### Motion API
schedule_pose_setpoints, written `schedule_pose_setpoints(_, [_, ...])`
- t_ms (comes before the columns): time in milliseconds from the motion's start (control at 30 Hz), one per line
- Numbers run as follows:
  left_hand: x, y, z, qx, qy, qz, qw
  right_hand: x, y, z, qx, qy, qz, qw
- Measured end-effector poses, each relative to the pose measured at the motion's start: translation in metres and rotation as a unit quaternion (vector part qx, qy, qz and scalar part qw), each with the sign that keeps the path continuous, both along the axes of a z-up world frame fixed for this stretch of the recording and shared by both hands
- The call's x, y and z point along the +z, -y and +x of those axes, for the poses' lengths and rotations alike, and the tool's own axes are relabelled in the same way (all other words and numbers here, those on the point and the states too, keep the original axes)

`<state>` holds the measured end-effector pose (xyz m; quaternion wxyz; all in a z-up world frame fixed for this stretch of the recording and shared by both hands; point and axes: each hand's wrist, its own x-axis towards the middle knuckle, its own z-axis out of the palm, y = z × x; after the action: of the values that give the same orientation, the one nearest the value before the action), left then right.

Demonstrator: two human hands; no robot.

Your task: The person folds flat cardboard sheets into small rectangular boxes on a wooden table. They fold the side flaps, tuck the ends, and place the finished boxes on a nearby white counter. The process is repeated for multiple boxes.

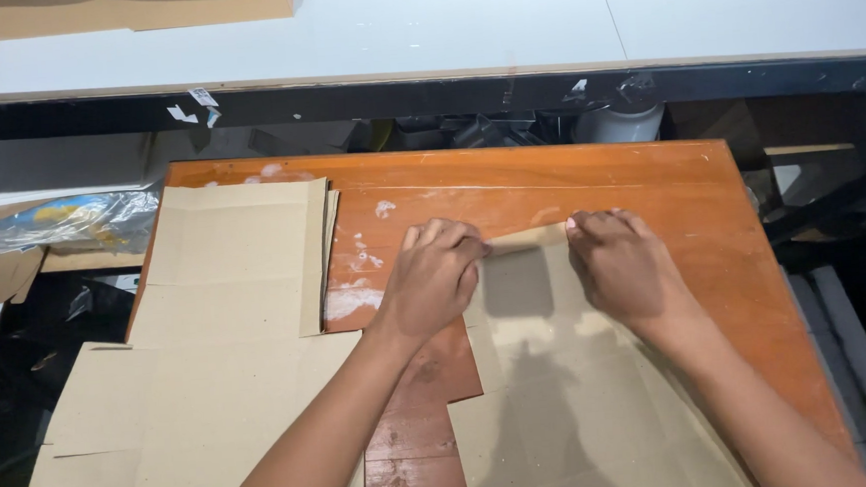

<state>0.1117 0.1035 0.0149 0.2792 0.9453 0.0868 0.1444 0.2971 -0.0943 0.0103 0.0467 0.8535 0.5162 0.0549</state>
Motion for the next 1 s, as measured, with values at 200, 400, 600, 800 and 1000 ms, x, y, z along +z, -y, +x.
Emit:
schedule_pose_setpoints(200, [-0.010,0.019,0.000,-0.008,-0.021,0.122,0.992,0.001,-0.008,-0.034,-0.022,0.015,-0.039,0.999])
schedule_pose_setpoints(400, [0.013,0.024,-0.004,0.038,-0.103,0.102,0.989,-0.012,-0.028,-0.065,0.053,-0.134,-0.001,0.990])
schedule_pose_setpoints(600, [0.020,0.027,-0.006,0.065,-0.112,0.100,0.987,-0.022,0.001,-0.030,-0.060,-0.007,0.013,0.998])
schedule_pose_setpoints(800, [0.007,0.049,0.015,0.007,-0.124,0.113,0.986,-0.024,0.005,-0.028,-0.072,-0.075,0.068,0.992])
schedule_pose_setpoints(1000, [-0.035,0.072,0.057,-0.034,-0.113,0.153,0.981,-0.016,0.020,-0.029,-0.052,-0.145,0.122,0.980])
